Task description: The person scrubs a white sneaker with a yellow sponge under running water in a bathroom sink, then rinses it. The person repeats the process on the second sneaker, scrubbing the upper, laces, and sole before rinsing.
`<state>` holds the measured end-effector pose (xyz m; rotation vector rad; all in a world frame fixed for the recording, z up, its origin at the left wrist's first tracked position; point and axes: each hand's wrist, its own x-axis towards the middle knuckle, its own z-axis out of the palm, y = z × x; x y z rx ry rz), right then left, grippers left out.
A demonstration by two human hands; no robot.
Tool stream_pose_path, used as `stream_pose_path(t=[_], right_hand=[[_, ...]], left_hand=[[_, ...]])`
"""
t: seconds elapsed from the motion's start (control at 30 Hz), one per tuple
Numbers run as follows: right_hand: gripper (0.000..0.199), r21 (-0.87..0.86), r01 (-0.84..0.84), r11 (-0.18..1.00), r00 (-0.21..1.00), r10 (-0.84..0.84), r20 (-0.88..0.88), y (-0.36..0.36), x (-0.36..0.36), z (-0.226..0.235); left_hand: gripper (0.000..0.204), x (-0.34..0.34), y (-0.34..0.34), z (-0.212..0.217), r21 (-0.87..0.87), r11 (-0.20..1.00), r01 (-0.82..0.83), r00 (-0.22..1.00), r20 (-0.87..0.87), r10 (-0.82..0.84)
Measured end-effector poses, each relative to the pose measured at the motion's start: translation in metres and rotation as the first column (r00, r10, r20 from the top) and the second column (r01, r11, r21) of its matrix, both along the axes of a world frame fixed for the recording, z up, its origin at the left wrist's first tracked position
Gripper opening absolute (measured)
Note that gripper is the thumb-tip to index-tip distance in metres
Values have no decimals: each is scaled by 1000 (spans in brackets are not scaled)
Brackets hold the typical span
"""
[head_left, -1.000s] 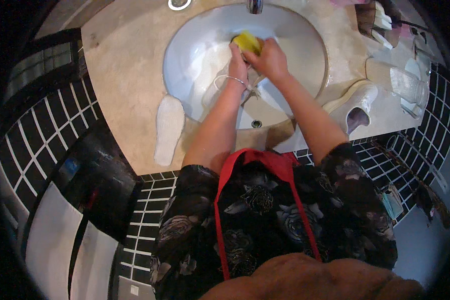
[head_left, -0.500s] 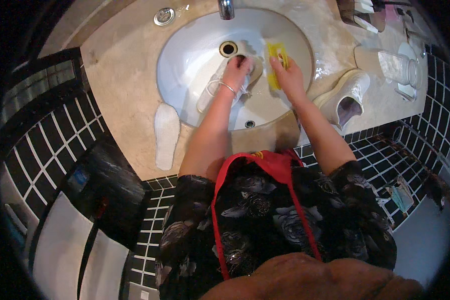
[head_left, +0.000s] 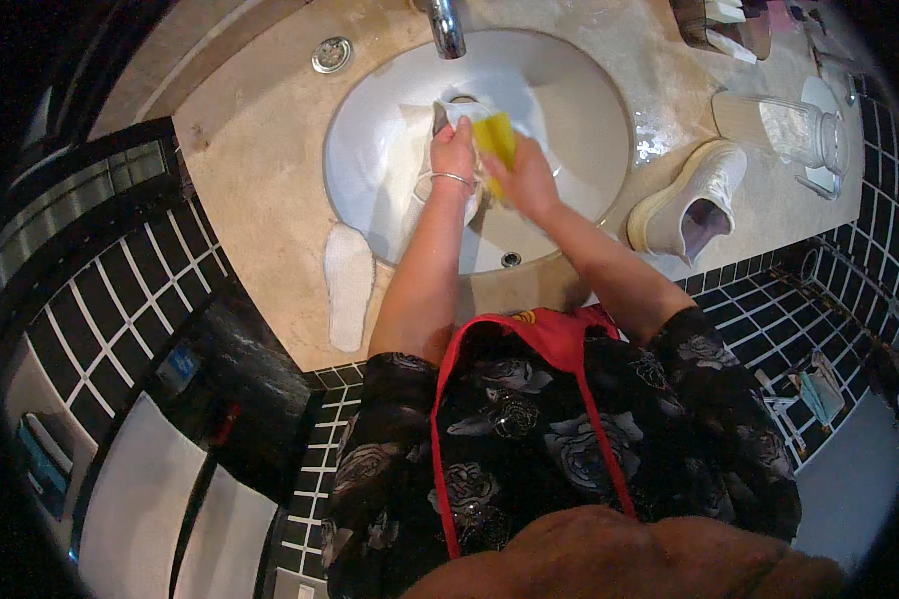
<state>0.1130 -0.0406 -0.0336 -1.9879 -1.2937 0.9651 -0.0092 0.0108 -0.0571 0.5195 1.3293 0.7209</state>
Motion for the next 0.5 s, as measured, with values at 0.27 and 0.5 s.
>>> stream_pose_path(t=[0.27, 0.5], right_hand=[[51, -4, -15, 1000, 1000, 15, 2, 36, 13, -1], [61, -37, -45, 998, 993, 49, 110, 22, 15, -8]], left_hand=[[34, -8, 2, -12, -73, 997, 3, 991, 137, 7], [35, -7, 4, -11, -124, 992, -8, 973, 228, 36]])
